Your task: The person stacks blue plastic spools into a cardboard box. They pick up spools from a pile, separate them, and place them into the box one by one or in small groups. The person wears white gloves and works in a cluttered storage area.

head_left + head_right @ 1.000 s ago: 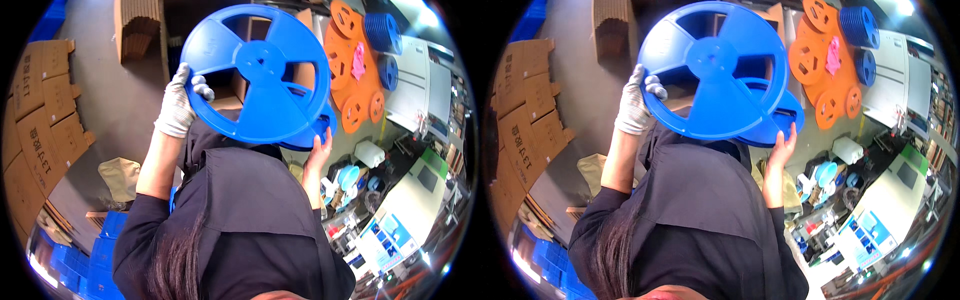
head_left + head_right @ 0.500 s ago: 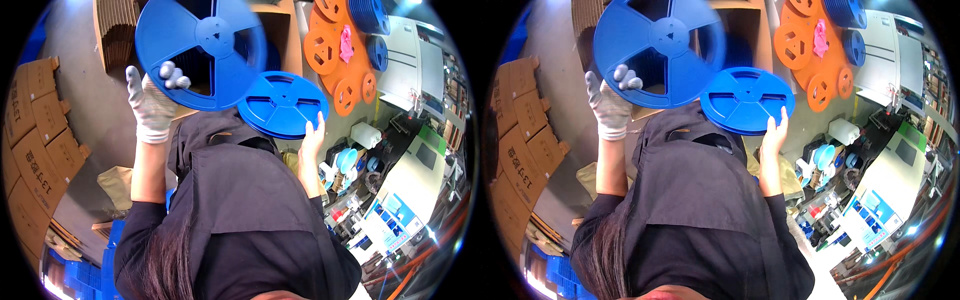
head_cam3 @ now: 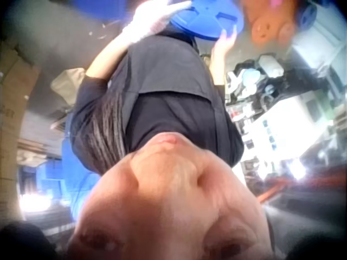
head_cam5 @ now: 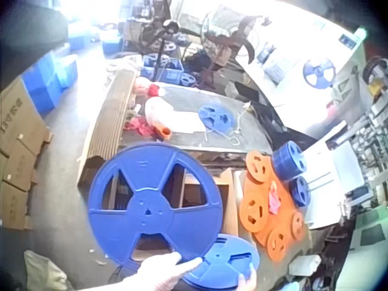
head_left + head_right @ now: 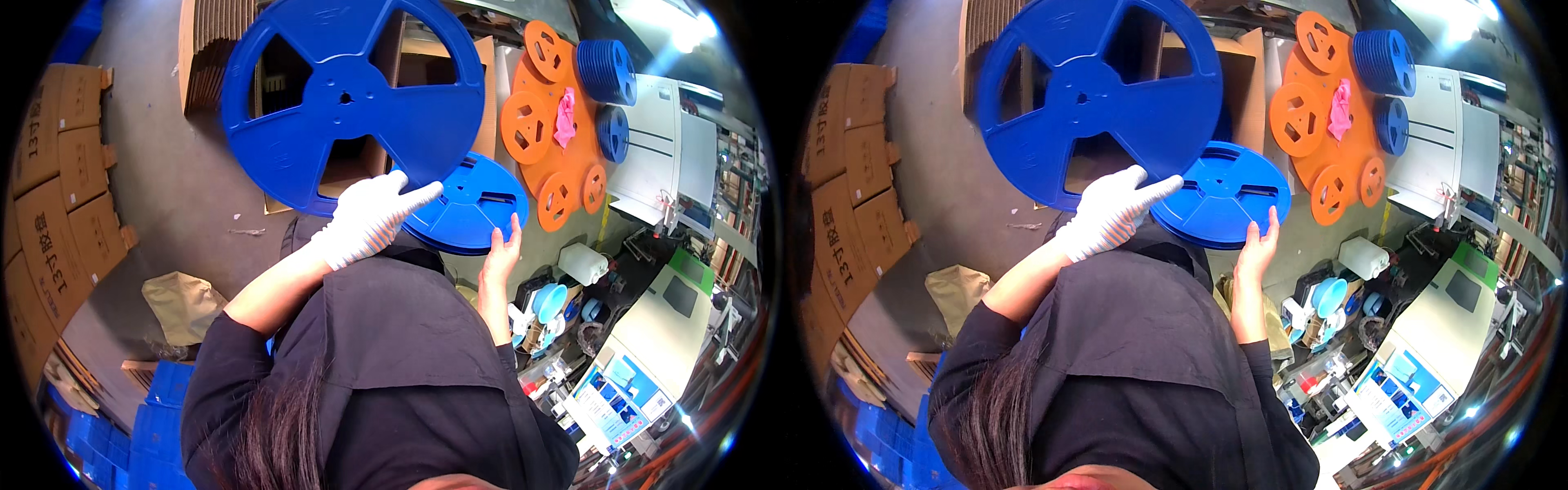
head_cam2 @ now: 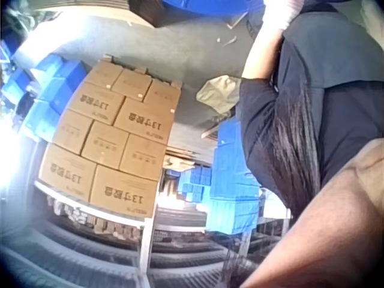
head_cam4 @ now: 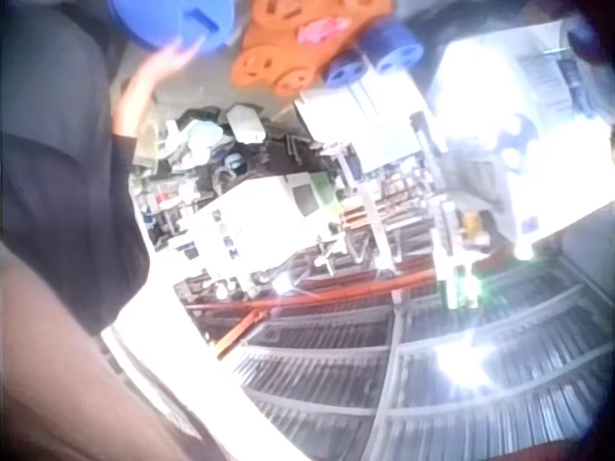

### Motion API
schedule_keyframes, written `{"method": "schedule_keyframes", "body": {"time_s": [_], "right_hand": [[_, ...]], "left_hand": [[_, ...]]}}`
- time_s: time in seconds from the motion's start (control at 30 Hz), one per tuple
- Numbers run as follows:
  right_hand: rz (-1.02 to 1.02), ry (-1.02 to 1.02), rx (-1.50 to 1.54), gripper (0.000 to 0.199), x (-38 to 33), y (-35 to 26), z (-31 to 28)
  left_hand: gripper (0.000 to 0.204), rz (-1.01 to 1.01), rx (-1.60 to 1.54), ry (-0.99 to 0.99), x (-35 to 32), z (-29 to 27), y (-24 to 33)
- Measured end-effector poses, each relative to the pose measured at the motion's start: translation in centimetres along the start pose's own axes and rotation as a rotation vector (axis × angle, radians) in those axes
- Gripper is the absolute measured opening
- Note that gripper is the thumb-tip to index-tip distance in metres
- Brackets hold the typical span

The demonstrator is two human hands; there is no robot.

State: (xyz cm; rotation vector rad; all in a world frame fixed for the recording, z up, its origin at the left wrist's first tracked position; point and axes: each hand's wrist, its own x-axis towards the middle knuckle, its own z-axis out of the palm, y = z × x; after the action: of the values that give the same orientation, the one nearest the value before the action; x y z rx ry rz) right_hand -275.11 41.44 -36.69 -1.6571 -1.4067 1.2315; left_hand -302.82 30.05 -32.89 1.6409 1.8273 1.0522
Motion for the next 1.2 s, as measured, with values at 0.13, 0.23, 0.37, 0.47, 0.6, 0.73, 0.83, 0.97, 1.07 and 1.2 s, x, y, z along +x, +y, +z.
{"method": "schedule_keyframes", "body": {"time_s": [0.13, 0.23, 0.37, 0.47, 0.6, 0.73, 0.83, 0.97, 1.07, 1.2], "right_hand": [[-0.004, -0.011, 0.013, 0.052, -0.2, -0.3, 0.3], [-0.018, -0.009, -0.001, 0.052, -0.3, 0.2, 0.1], [-0.021, 0.001, 0.011, 0.052, -0.6, 0.3, 0.3], [0.023, 0.002, 0.037, 0.052, -0.9, -0.3, 0.4], [0.002, 0.024, 0.002, 0.052, -1.2, 0.3, -0.1], [0.02, 0.041, 0.004, 0.052, -0.8, 0.8, 0.0], [0.053, 0.051, 0.02, 0.052, -0.8, 1.4, -0.5], [0.086, 0.077, -0.032, 0.054, -0.6, 2.4, -1.2], [0.114, 0.094, -0.027, 0.053, -0.7, 1.8, -1.0], [0.167, 0.105, 0.011, 0.053, -0.4, 1.1, -1.0]], "left_hand": [[0.054, 0.054, 0.095, -0.086, -0.3, 0.9, 0.0], [0.055, 0.06, 0.138, -0.117, -0.7, 1.9, -0.4], [0.055, 0.076, 0.103, -0.109, -1.0, 2.2, -0.9], [0.056, 0.07, 0.091, -0.13, -1.1, 2.6, -1.2], [0.055, 0.045, 0.037, -0.155, -0.9, 2.9, -1.2], [0.046, -0.052, -0.039, -0.198, -0.2, 3.5, -2.2], [0.053, -0.03, -0.028, -0.179, 0.1, 3.8, -3.0], [0.056, -0.051, -0.085, -0.148, 0.6, 4.6, -5.2], [0.052, -0.224, -0.274, -0.226, 1.1, 4.7, -7.7], [0.055, -0.424, -0.555, 0.101, 2.1, 5.3, -14.2]]}}
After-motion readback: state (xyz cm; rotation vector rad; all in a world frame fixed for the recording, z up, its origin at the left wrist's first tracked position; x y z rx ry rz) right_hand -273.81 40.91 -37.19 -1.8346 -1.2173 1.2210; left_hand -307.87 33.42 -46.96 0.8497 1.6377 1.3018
